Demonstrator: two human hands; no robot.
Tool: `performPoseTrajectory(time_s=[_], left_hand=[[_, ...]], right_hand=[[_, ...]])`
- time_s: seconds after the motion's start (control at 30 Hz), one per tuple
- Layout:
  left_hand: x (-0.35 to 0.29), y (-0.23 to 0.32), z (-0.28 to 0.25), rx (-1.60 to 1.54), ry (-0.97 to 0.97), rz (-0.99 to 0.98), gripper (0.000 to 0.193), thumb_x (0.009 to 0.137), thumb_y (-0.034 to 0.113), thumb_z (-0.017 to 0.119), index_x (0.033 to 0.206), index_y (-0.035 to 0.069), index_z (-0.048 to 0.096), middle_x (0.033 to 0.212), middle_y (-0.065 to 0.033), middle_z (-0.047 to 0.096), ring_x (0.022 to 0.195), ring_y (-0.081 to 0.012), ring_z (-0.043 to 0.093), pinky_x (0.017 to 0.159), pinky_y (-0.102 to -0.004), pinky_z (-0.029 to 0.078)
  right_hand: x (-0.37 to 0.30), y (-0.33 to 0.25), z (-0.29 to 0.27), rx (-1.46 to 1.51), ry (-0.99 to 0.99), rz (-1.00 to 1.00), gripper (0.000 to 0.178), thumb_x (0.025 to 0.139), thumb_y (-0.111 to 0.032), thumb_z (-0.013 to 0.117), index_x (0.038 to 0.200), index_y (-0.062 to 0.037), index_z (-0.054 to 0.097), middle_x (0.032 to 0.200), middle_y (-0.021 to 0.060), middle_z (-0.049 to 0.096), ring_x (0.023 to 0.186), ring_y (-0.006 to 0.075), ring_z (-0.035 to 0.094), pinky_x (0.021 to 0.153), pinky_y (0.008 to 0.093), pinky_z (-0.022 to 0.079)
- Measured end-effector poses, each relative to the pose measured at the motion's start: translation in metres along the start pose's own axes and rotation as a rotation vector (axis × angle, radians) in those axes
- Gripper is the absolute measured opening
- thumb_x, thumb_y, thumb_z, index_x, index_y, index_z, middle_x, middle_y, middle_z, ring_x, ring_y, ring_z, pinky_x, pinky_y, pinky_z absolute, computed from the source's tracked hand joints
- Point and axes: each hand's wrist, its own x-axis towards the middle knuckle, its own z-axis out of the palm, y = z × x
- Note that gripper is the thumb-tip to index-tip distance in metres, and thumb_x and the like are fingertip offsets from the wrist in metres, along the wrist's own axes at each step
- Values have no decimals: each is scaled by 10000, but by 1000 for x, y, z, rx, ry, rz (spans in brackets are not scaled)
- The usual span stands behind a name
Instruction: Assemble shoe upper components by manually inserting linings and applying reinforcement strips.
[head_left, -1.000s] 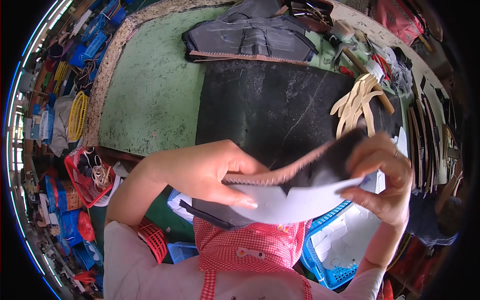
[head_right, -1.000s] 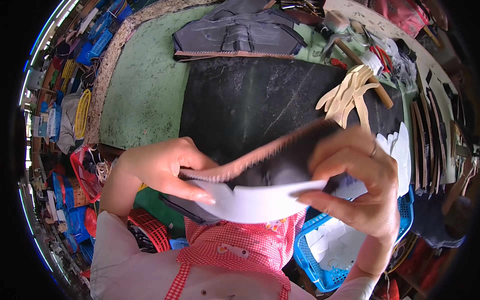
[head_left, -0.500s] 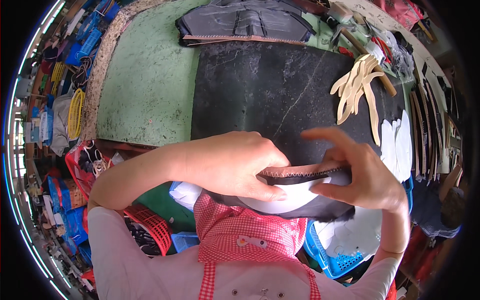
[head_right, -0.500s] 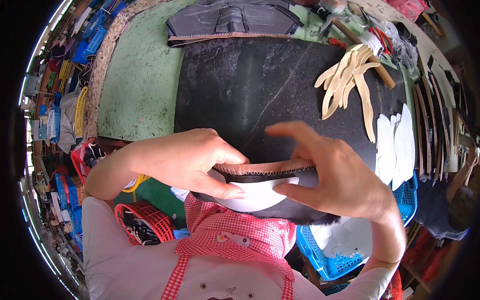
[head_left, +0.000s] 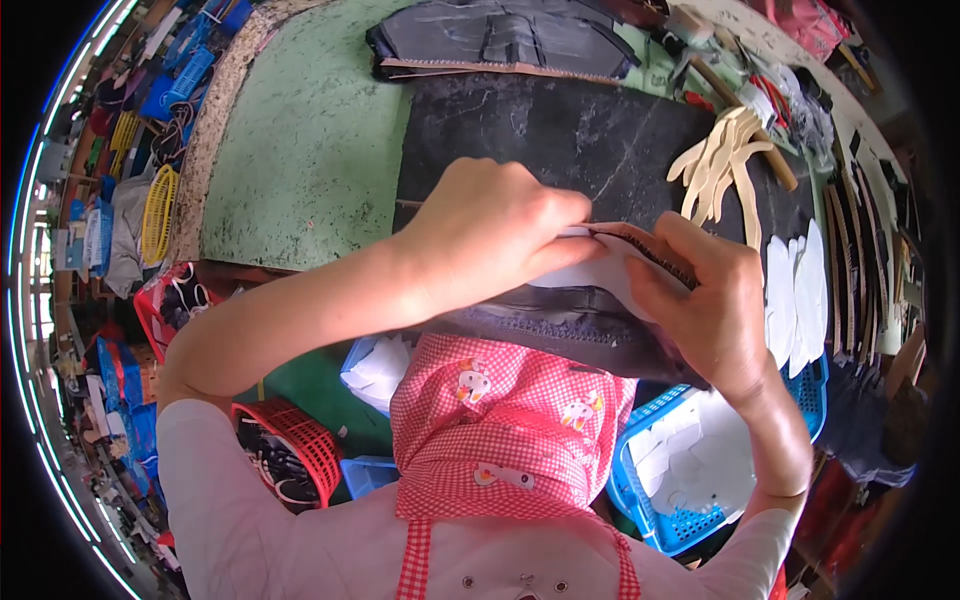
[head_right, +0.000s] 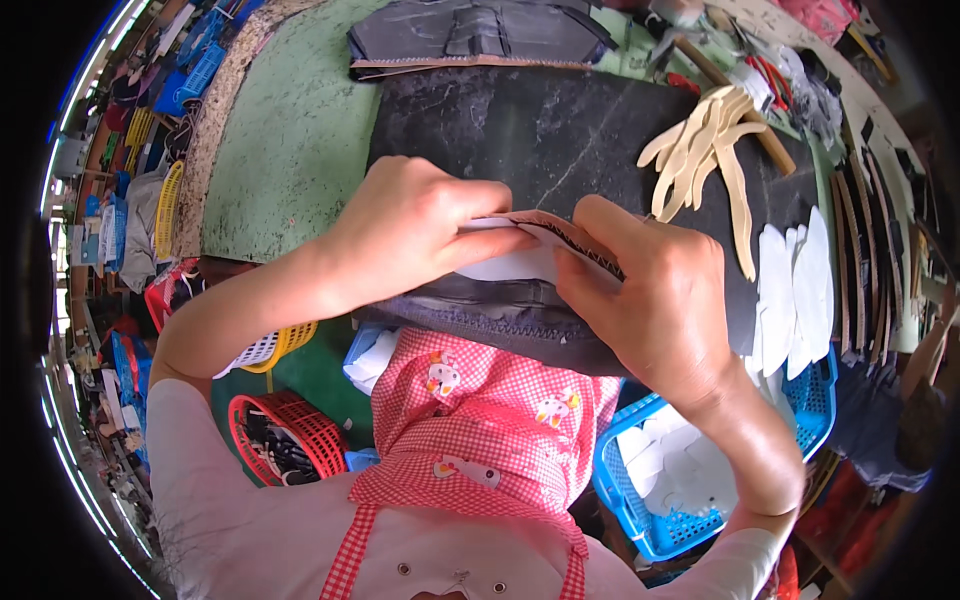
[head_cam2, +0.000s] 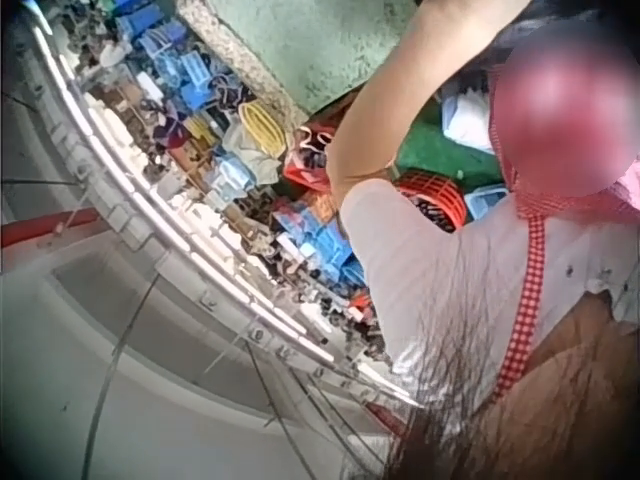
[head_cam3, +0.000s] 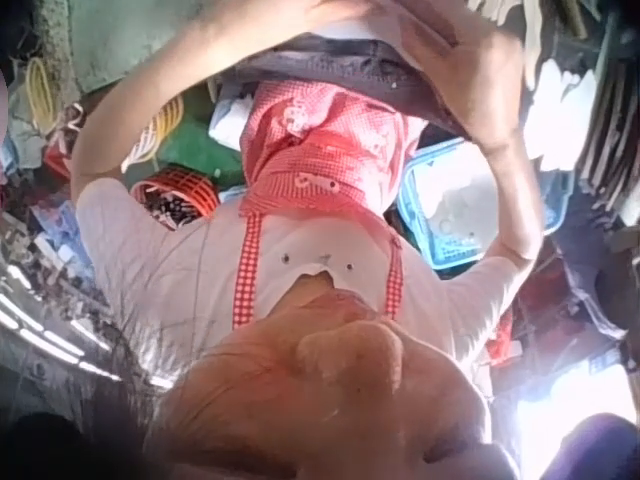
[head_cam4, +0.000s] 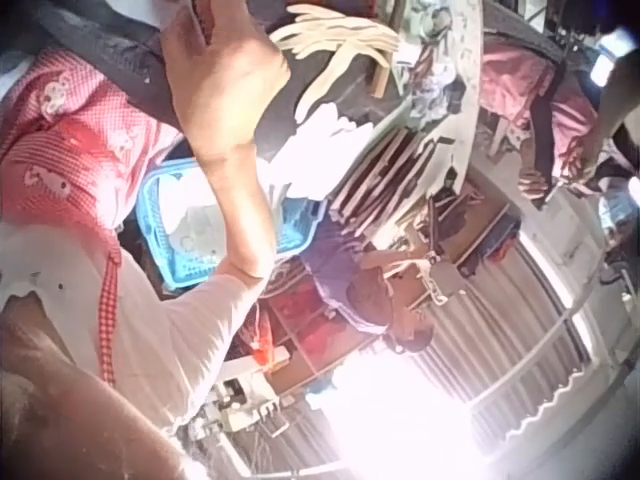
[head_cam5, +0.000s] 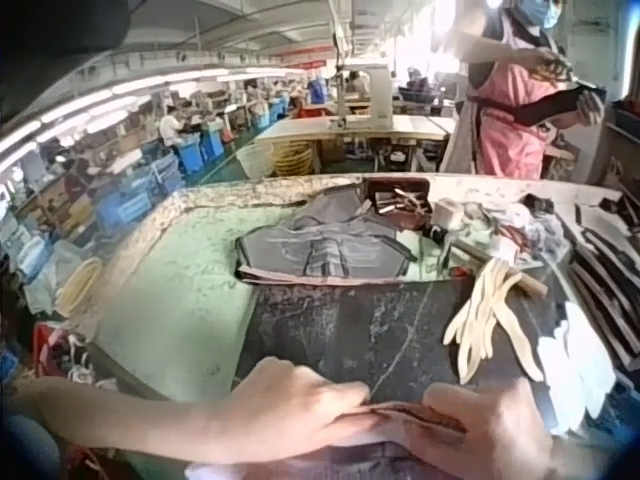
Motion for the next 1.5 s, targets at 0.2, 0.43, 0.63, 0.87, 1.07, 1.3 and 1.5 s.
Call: performPoseTrajectory(time_s=[0.2,0.43,0.63,0.87,1.07,1.3,1.5], left_hand=[[-15,-4,-27,-14,-29,14,300,824,111,723,1122,73,712,847,-145,719,715,-302,707,613,-382,558],[-34,-2,-28,61,558,100,450,782,-78,629,1214,35,686,1088,-139,733,951,-278,736,780,-345,608],[-69,17,-9,-494,538,-265,272,1038,128,514,1201,-71,601,847,-79,665,727,-123,594,681,-280,503],[-64,71,-27,-1010,-1025,-43,256,1037,159,529,1001,22,742,986,-71,730,977,-212,679,948,-319,508],[-49,12,46,-177,-94,139,152,914,124,652,1056,123,707,1057,-48,686,989,-249,658,924,-411,514],[74,1,50,-209,-27,37,308,950,181,632,1243,89,617,1034,-104,687,979,-272,660,864,-391,529],[171,-71,110,-434,-28,-225,453,906,361,629,1153,-18,633,982,-219,692,893,-359,688,829,-458,538]], right_hand=[[0,3,-12,-309,370,-604,253,625,-101,789,849,-103,673,750,26,599,636,201,594,636,345,467],[-46,-4,-12,-260,485,-783,367,511,-242,805,863,-258,701,906,-97,602,824,157,548,801,416,364],[-17,-19,25,548,388,-99,482,910,-204,691,1283,13,478,1012,187,639,1037,290,608,910,451,450],[13,19,39,524,-532,-153,449,971,-269,614,1314,-11,483,1025,278,674,942,416,677,823,460,518],[25,76,21,112,14,-1,200,932,-221,634,1031,-52,673,885,178,706,817,353,698,722,418,545],[57,164,-8,-503,388,465,368,839,-385,738,918,-38,646,893,132,687,822,319,692,749,453,529],[78,147,0,27,376,187,326,796,-237,798,982,-20,641,916,101,666,817,232,683,722,368,560]])
